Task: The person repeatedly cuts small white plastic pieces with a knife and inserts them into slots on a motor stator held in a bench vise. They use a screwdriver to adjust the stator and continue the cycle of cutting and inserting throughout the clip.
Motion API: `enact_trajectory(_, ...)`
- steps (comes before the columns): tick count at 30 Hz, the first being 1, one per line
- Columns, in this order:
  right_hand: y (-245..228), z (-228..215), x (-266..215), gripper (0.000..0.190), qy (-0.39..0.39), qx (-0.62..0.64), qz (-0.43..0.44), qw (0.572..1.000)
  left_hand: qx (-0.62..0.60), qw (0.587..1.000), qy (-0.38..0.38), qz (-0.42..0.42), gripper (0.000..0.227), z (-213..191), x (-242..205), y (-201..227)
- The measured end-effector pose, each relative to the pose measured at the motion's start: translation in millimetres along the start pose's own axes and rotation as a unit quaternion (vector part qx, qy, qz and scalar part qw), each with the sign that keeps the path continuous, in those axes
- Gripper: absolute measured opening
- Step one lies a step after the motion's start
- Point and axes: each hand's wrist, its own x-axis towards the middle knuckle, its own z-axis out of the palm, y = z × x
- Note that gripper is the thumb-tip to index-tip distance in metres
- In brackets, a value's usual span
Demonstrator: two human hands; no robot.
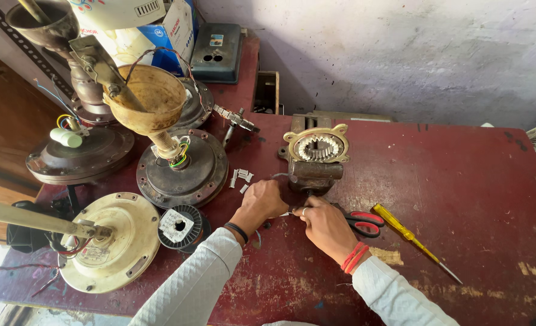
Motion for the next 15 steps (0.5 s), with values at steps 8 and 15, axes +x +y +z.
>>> enact_trajectory(8, -4.5, -6.7, 0.8, 0.027, -0.01, -0.013, -0.015, 1.0, -0.035, 0.999, 0.003, 0.015, 0.058, -6.1, 2.4, -6.8)
enact_trajectory(15, -4.1, -18.1, 3.8, 0.026, -0.044, -0.014, -0.01, 0.999, -0.017, 0.999, 0.034, -0.017, 0.057, -9.9, -1.3, 3.8)
